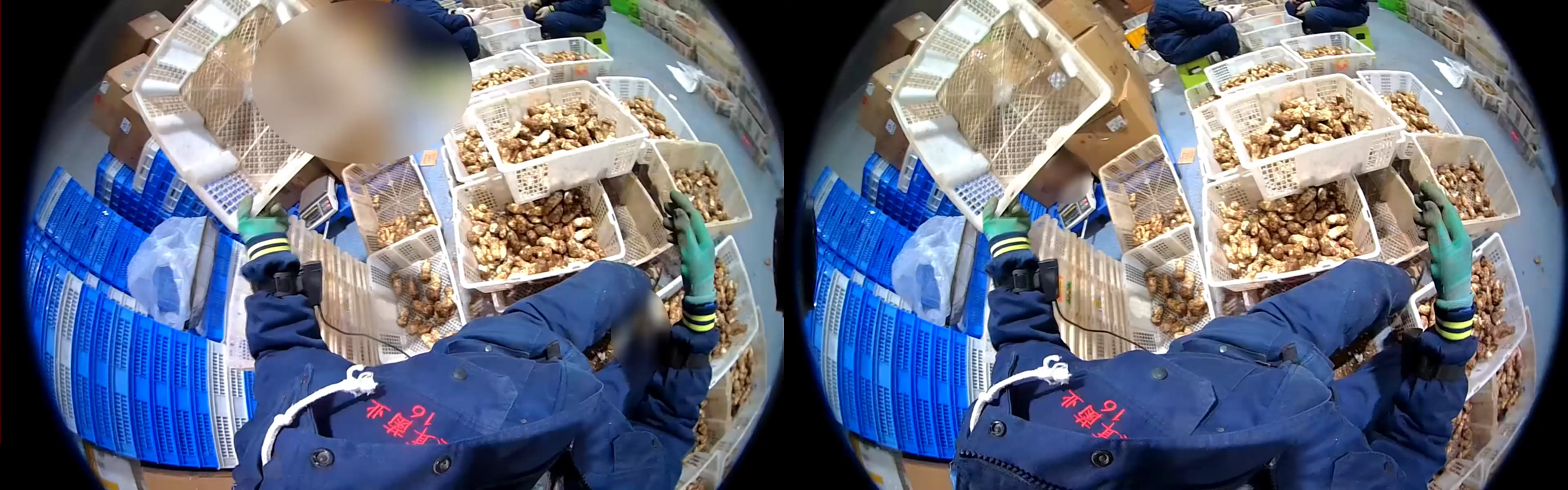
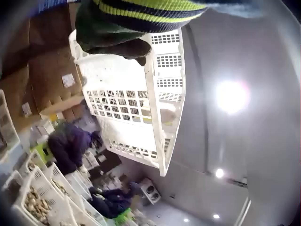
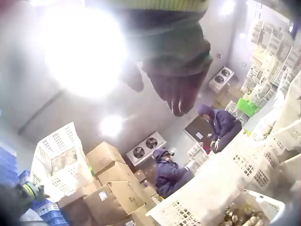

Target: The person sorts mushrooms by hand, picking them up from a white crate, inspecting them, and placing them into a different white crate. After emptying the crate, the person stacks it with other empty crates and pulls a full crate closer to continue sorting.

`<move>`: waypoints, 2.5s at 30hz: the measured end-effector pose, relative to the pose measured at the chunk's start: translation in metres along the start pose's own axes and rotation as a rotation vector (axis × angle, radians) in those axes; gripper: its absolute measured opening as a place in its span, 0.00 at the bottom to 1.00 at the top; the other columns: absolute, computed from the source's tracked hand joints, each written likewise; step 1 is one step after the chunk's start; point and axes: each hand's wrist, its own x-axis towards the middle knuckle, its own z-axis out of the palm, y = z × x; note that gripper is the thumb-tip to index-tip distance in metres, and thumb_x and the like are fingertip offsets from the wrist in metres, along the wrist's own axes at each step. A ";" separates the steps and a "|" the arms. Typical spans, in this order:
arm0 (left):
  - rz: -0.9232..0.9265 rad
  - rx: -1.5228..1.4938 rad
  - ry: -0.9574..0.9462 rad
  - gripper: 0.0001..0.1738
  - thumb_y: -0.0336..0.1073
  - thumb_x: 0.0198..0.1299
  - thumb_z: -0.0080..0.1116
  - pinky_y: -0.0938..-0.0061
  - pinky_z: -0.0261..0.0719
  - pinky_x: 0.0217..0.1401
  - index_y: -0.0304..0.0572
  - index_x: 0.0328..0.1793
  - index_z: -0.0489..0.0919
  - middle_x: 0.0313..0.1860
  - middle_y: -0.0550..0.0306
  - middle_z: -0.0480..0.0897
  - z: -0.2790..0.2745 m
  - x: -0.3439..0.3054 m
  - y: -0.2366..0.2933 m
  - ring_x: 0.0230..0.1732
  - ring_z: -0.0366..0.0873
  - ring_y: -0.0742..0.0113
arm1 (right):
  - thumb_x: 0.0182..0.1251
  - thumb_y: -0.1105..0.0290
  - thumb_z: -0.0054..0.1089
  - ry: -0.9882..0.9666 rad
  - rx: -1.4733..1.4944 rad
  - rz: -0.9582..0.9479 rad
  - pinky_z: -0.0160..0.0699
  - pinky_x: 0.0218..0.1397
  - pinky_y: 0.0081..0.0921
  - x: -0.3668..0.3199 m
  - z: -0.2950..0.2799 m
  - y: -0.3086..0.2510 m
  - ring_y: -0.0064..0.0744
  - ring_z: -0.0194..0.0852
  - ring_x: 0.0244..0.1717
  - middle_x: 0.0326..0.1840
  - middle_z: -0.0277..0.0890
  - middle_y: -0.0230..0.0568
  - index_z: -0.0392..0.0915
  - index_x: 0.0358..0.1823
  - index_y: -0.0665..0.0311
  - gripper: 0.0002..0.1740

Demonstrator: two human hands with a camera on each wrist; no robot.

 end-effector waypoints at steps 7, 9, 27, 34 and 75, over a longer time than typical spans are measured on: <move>0.136 0.355 0.625 0.40 0.76 0.57 0.42 0.75 0.60 0.10 0.44 0.32 0.79 0.16 0.59 0.76 -0.148 -0.067 0.172 0.10 0.63 0.65 | 0.76 0.64 0.52 -0.046 0.167 0.116 0.69 0.39 0.08 0.029 0.010 0.029 0.10 0.68 0.37 0.46 0.75 0.26 0.73 0.67 0.59 0.20; 0.208 0.413 0.671 0.40 0.76 0.57 0.42 0.75 0.60 0.12 0.43 0.35 0.79 0.19 0.57 0.76 -0.168 -0.098 0.194 0.12 0.63 0.64 | 0.77 0.64 0.51 -0.096 0.198 0.078 0.67 0.37 0.07 0.029 0.012 0.046 0.09 0.66 0.35 0.42 0.73 0.24 0.73 0.66 0.58 0.20; 0.268 2.817 0.212 0.21 0.48 0.68 0.46 0.54 0.77 0.59 0.70 0.67 0.75 0.53 0.40 0.82 -0.153 -0.057 0.227 0.50 0.82 0.43 | 0.77 0.66 0.50 -0.068 0.087 0.065 0.65 0.35 0.10 -0.013 -0.002 0.041 0.11 0.62 0.33 0.39 0.71 0.22 0.74 0.65 0.61 0.19; -0.342 2.082 0.048 0.34 0.53 0.44 0.77 0.62 0.81 0.42 0.30 0.49 0.84 0.36 0.45 0.86 -0.075 -0.041 0.093 0.35 0.84 0.58 | 0.75 0.66 0.52 -0.069 -0.083 0.050 0.67 0.39 0.14 -0.040 0.001 0.014 0.14 0.63 0.35 0.39 0.74 0.27 0.75 0.62 0.64 0.18; -0.483 2.622 0.284 0.43 0.54 0.40 0.75 0.59 0.76 0.63 0.39 0.63 0.78 0.59 0.39 0.80 -0.195 -0.046 0.061 0.61 0.78 0.45 | 0.75 0.67 0.52 -0.190 -0.082 0.271 0.70 0.41 0.17 -0.039 0.019 0.021 0.18 0.65 0.34 0.36 0.74 0.28 0.75 0.60 0.67 0.18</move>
